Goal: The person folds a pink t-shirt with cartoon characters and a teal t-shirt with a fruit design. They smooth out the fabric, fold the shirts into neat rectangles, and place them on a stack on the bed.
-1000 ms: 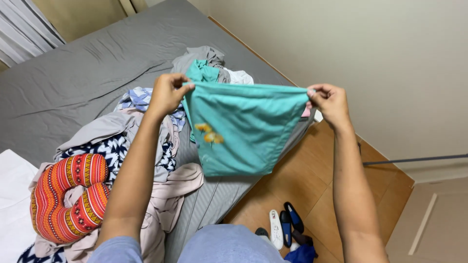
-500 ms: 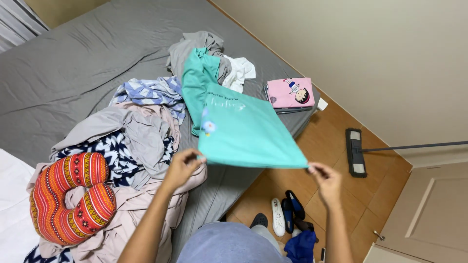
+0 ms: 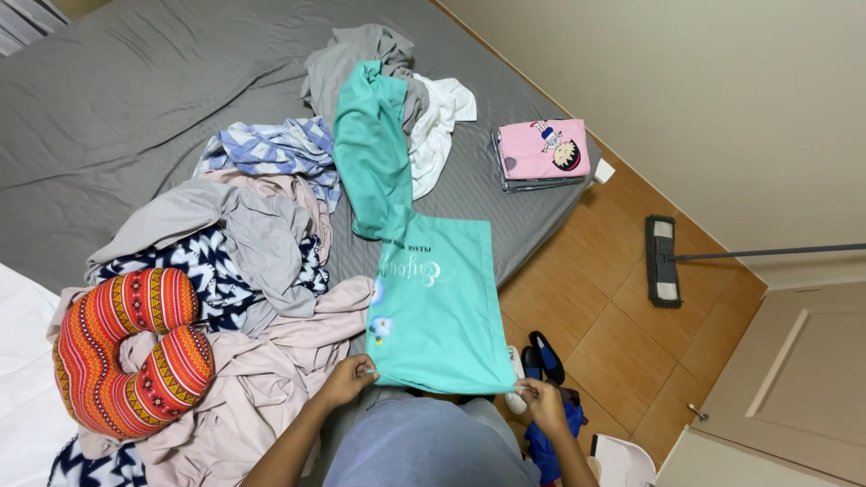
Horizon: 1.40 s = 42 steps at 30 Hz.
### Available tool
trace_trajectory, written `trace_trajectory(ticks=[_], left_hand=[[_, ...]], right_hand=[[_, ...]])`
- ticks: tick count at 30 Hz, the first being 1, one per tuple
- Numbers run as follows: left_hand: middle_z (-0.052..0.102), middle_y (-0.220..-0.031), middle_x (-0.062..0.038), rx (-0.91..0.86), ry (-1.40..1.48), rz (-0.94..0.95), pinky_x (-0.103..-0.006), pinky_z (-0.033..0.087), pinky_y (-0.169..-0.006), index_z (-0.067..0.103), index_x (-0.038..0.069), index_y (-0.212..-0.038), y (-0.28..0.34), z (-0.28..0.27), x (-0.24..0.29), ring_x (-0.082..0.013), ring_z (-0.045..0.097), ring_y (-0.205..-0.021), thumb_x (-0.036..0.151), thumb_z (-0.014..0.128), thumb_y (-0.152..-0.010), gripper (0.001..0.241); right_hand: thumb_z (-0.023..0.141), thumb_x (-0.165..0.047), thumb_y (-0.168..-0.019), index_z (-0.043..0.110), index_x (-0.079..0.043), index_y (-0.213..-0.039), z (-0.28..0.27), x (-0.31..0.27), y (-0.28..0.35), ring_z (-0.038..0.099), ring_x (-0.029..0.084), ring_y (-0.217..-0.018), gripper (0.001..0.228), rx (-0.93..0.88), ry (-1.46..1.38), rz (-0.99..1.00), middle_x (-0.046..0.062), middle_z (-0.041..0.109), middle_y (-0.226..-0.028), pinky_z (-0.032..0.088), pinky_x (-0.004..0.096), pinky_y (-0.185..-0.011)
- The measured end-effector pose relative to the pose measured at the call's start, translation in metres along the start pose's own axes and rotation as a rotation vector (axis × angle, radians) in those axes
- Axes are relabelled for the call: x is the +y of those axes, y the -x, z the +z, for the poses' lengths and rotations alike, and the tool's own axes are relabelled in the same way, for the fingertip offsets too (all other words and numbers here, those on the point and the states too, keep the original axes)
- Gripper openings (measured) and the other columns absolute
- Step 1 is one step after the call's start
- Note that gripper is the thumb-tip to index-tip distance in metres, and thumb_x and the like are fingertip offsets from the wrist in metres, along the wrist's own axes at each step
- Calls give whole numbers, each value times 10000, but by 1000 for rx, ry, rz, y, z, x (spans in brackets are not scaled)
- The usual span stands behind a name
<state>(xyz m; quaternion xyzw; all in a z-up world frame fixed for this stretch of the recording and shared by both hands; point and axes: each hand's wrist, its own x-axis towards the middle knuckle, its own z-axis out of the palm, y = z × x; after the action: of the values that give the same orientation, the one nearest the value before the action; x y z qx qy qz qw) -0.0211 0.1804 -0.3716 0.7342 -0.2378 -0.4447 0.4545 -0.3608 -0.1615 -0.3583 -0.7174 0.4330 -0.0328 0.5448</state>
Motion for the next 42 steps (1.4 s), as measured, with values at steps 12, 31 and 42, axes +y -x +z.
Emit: trace_trajectory(ticks=[12,31,42], left_hand=[[726,-984,-135,-138,-478,-116,-398,534,-830,682,62,-1005,-64,3,37,-287,695,-919,390,821,-806,408],[-7,-1693,-177,250,-906,-40,-568,99,-1220,77,92,-1623,-248,-2,39,-405,52,-1551,523,608,-925,977],[695,-1132,-101,122,275,-786,-409,501,-990,653,44,-1236,10,116,-100,-271,660,-1104,375,873,-775,609]], right_hand=[[725,-54,-902,765,13,-990,-11,-34,-12,630,94,-730,118,-118,38,68,38,730,-801,513,279,-659],[764,-114,-850,776,-44,-1018,-12,50,16,764,150,-814,182,-156,212,296,86,824,-874,589,295,-767],[709,-109,-903,775,-16,-1068,-14,8,19,656,107,-720,201,-126,18,283,62,781,-794,513,266,-642]])
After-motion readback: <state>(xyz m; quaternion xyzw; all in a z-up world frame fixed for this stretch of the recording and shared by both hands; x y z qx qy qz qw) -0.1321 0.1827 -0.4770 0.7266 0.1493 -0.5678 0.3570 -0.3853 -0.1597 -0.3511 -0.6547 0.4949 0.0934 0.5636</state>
